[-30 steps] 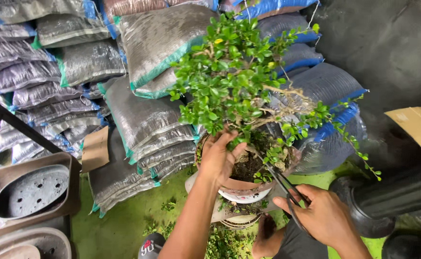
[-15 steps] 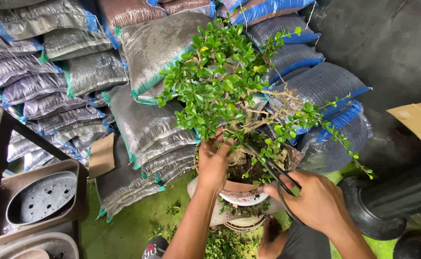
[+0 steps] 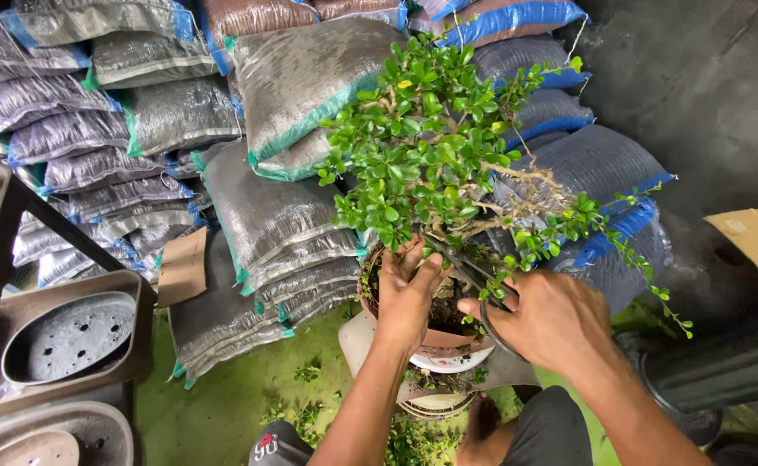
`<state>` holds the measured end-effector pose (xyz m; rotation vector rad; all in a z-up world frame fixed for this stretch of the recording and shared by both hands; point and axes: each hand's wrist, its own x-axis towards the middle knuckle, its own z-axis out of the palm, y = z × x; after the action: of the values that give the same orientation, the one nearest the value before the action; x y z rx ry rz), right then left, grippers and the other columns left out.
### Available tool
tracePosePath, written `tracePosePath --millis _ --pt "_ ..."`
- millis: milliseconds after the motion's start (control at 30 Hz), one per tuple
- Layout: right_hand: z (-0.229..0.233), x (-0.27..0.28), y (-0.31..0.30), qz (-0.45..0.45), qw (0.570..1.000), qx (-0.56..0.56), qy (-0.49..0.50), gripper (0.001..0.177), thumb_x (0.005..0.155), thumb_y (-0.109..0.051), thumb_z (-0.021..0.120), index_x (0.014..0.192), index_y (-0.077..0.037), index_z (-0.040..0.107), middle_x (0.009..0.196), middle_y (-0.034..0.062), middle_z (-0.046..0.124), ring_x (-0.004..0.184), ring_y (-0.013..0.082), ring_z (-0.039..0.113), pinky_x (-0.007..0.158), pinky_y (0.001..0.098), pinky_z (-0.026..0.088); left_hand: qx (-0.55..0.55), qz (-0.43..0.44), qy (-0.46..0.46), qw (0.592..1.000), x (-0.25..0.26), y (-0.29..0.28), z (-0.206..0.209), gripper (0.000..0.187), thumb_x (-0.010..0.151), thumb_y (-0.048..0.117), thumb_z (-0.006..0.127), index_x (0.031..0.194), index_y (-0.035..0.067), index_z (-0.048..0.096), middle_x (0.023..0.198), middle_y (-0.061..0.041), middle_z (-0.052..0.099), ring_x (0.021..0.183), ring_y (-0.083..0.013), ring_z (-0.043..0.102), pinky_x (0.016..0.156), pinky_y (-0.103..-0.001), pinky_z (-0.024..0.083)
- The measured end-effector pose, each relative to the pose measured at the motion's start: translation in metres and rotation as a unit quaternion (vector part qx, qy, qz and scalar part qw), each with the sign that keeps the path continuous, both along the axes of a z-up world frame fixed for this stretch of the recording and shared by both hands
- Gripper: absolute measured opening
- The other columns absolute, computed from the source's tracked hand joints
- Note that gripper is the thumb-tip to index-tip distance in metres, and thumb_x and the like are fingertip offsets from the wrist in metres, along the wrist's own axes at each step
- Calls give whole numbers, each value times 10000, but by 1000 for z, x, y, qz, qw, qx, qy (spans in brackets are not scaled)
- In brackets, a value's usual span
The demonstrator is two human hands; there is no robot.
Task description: The person trims a potted bonsai tree using shears, cutting branches and leaves to shape the plant. The person rotates the pot to access different sides and continues trimming throughout the video.
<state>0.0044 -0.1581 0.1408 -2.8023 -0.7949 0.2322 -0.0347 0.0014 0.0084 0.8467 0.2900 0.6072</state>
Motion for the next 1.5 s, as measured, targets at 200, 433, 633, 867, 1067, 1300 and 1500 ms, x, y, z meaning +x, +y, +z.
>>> tracePosePath --millis 200,433,633,867,1067,1300,1500 --pt "41 -19 23 -18 997 -77 -5 534 982 -555 733 1025 -28 805 671 135 745 479 217 689 641 399 643 -10 2 -3 1000 4 5 -6 738 988 66 739 1544 -63 271 1521 -376 426 1342 -355 534 1094 -552 544" --pt "36 -7 19 26 993 -102 -57 424 973 -458 735 886 -50 813 584 98 705 463 202 694 641 385 646 -54 0 -2 999 6 8 -5 674 970 57 741 1525 9 363 1364 -237 503 1160 -253 581 1034 -462 603" --pt "35 1 16 75 984 -122 -105 401 927 -441 751 1041 -64 824 689 167 770 692 314 813 670 478 652 -53 1 1 999 8 3 -1 742 954 39 763 1545 -41 322 1449 -303 480 1211 -273 556 1048 -507 570" --pt "49 -6 26 36 988 -139 -58 639 948 -666 716 1157 -67 791 638 94 721 557 211 727 596 347 595 -41 4 10 999 6 -1 7 734 945 9 745 1542 -63 326 1438 -278 489 1191 -251 566 1032 -434 590" --pt "30 9 23 63 984 -129 -104 413 995 -475 724 998 -71 808 575 42 679 538 193 718 582 318 598 -46 -2 0 999 8 9 -11 668 941 19 765 1479 -13 370 1412 -247 575 1154 -261 647 965 -401 624" --pt "35 1 -1 42 988 -89 -122 490 979 -516 737 834 -53 805 490 58 636 432 177 660 496 257 545 -43 10 2 999 11 13 -16 555 964 23 740 1448 25 467 1367 -195 633 1135 -233 660 984 -412 624" --pt "-56 34 -56 -12 996 -56 -62 665 827 -871 586 618 -242 629 562 -17 555 557 169 638 573 352 445 -140 -30 -20 989 7 12 10 578 916 152 691 1462 29 551 1392 -120 510 1043 -212 506 988 -509 563"
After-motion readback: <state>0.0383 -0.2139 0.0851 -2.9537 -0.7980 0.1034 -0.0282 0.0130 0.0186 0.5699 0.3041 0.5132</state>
